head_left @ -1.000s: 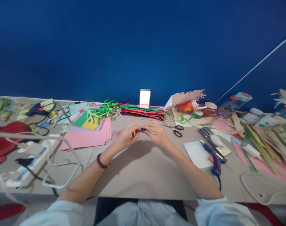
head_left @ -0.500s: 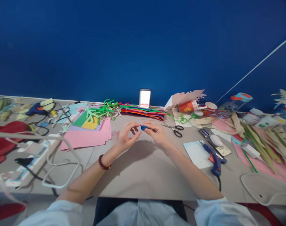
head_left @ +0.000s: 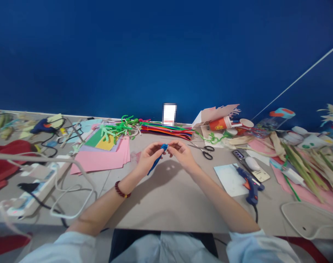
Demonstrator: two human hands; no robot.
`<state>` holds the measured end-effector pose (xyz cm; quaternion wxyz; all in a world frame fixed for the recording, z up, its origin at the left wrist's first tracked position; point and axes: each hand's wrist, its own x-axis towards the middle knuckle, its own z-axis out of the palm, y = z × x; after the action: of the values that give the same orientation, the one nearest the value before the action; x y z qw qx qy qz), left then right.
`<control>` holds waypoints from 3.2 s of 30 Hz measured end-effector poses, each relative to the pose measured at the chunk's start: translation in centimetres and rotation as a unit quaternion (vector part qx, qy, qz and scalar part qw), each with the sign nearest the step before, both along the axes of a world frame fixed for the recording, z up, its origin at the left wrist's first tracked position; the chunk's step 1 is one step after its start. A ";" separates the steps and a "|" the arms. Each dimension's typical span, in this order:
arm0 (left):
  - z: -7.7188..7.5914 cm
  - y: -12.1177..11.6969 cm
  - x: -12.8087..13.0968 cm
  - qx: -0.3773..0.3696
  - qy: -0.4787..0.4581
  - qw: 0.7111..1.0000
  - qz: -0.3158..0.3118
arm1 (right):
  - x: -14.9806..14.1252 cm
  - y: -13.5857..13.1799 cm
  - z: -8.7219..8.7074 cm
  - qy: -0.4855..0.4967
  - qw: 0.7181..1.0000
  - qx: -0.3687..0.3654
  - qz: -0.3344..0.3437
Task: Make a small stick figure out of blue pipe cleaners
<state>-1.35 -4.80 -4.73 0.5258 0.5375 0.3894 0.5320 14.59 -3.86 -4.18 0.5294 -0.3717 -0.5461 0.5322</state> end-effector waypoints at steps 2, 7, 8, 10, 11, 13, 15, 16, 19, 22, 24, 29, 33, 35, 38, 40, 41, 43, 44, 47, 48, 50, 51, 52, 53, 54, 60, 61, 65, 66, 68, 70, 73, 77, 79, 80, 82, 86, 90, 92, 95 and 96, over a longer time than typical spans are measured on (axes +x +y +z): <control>0.1 0.1 0.0 -0.053 -0.047 0.997 -0.037 | 0.6 0.2 0.5 -0.044 0.998 0.030 -0.021; 0.1 0.0 -0.1 -0.100 -0.106 0.986 -0.079 | 2.1 0.3 2.0 -0.141 0.985 0.104 0.005; 0.1 0.0 -0.2 -0.107 -0.111 0.984 -0.089 | 2.3 0.3 2.3 -0.161 0.979 0.122 0.025; 0.1 0.0 -0.3 -0.126 -0.112 0.979 -0.118 | 2.8 0.3 2.9 -0.197 0.966 0.156 0.057; 0.1 0.0 -0.3 -0.135 -0.110 0.975 -0.135 | 3.1 0.3 3.2 -0.213 0.959 0.171 0.069; 0.1 -0.1 -0.4 -0.152 -0.108 0.968 -0.167 | 3.5 0.3 3.7 -0.242 0.946 0.195 0.097; 0.1 -0.1 -0.4 -0.161 -0.105 0.962 -0.193 | 3.9 0.3 4.0 -0.268 0.932 0.207 0.131; 0.1 -0.1 -0.4 -0.161 -0.101 0.961 -0.203 | 4.0 0.2 4.2 -0.278 0.926 0.208 0.146; 0.0 -0.1 -0.4 -0.150 -0.088 0.960 -0.221 | 4.1 0.2 4.3 -0.286 0.923 0.198 0.163; 0.0 0.1 -0.5 -0.128 -0.082 0.964 -0.216 | 4.0 0.2 4.2 -0.276 0.932 0.180 0.151; 0.1 0.2 -0.5 -0.121 -0.060 0.970 -0.201 | 3.9 0.2 4.1 -0.275 0.936 0.167 0.142; 0.8 -0.1 -0.4 -0.108 -0.020 0.979 -0.173 | 3.6 0.2 3.9 -0.258 0.947 0.123 0.148; 1.1 -0.2 -0.4 -0.093 0.007 0.982 -0.167 | 3.2 0.1 3.5 -0.232 0.958 0.090 0.145; 1.1 -0.2 -0.5 -0.090 0.011 0.984 -0.150 | 3.0 0.2 3.1 -0.201 0.966 0.085 0.138; 1.0 -0.2 -0.4 -0.087 0.008 0.989 -0.123 | 2.7 0.3 2.5 -0.159 0.974 0.098 0.125; 0.8 -0.1 -0.4 -0.081 0.003 0.991 -0.106 | 2.6 0.4 2.2 -0.148 0.976 0.108 0.117; 0.8 -0.1 -0.3 -0.079 0.001 0.992 -0.097 | 2.6 0.5 2.0 -0.145 0.977 0.108 0.115; 0.8 -0.1 -0.3 -0.079 0.001 0.993 -0.086 | 2.6 0.6 1.8 -0.143 0.977 0.103 0.116; 0.9 0.0 -0.2 -0.082 0.006 0.993 -0.086 | 2.7 0.6 1.8 -0.143 0.977 0.102 0.118; 1.2 -0.1 -0.2 -0.096 0.028 0.989 -0.107 | 2.7 0.5 1.9 -0.159 0.973 0.122 0.116; 1.2 -0.1 -0.2 -0.099 0.033 0.988 -0.111 | 2.7 0.5 2.0 -0.167 0.971 0.132 0.111; 1.2 -0.2 -0.3 -0.099 0.037 0.989 -0.106 | 2.5 0.3 2.3 -0.173 0.970 0.135 0.103; 1.1 -0.2 -0.3 -0.095 0.038 0.990 -0.099 | 2.4 0.3 2.3 -0.164 0.974 0.121 0.103; 1.0 -0.2 -0.3 -0.089 0.037 0.991 -0.091 | 2.2 0.2 2.3 -0.145 0.979 0.099 0.105; 0.9 -0.1 -0.4 -0.082 0.036 0.993 -0.081 | 2.0 0.1 2.3 -0.121 0.984 0.070 0.107; 0.7 -0.1 -0.4 -0.074 0.033 0.994 -0.073 | 1.8 0.1 2.2 -0.094 0.989 0.039 0.107; 0.2 0.0 -0.6 -0.020 0.043 0.998 -0.037 | 0.8 -0.5 1.9 0.030 0.988 -0.115 0.103; 0.1 -0.1 -0.5 -0.013 0.047 0.998 -0.029 | 0.6 -0.6 2.0 0.050 0.984 -0.138 0.100; 0.2 -0.2 -0.5 0.014 0.069 0.998 0.007 | 0.0 -1.0 1.9 0.106 0.972 -0.193 0.079; 0.1 -0.2 -0.5 0.020 0.072 0.997 0.011 | -0.2 -1.0 1.8 0.117 0.971 -0.197 0.072; 0.1 -0.2 -0.4 0.026 0.071 0.997 0.014 | -0.5 -1.2 1.6 0.130 0.970 -0.199 0.058; 0.1 -0.2 -0.4 0.022 0.064 0.998 0.016 | -0.9 -1.3 1.3 0.132 0.971 -0.196 0.044; 0.3 -0.2 -0.4 -0.005 0.039 0.999 0.011 | -0.9 -1.3 1.1 0.118 0.976 -0.180 0.031; 0.7 -0.3 -0.4 -0.074 -0.011 0.997 -0.034 | 0.3 -0.7 1.6 0.050 0.988 -0.130 0.068; 0.8 -0.3 -0.4 -0.107 -0.026 0.992 -0.059 | 1.0 -0.4 2.0 0.016 0.991 -0.102 0.082; 0.7 -0.3 -0.5 -0.119 -0.031 0.990 -0.068 | 1.3 -0.3 2.3 0.000 0.992 -0.091 0.083; 0.7 -0.3 -0.5 -0.133 -0.036 0.987 -0.079 | 1.8 -0.1 2.7 -0.028 0.993 -0.077 0.085; 0.4 -0.3 -0.5 -0.126 -0.022 0.987 -0.095 | 1.9 -0.3 3.2 -0.074 0.991 -0.064 0.089; 0.4 -0.3 -0.7 -0.082 -0.003 0.994 -0.074 | 1.3 -0.8 3.4 -0.056 0.992 -0.082 0.076; 0.3 -0.3 -0.7 -0.055 0.011 0.997 -0.059 | 0.9 -1.0 3.4 -0.037 0.992 -0.093 0.072; 0.2 -0.3 -0.8 -0.013 0.039 0.998 -0.042 | 0.4 -1.3 3.2 -0.015 0.993 -0.108 0.055; 0.3 -0.3 -0.8 0.001 0.048 0.998 -0.034 | 0.3 -1.4 3.1 -0.008 0.993 -0.112 0.046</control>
<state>-2.15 -5.15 -4.46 0.5240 0.5759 0.3951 0.4874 14.85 -5.26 -1.04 0.4555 -0.4074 -0.5035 0.6107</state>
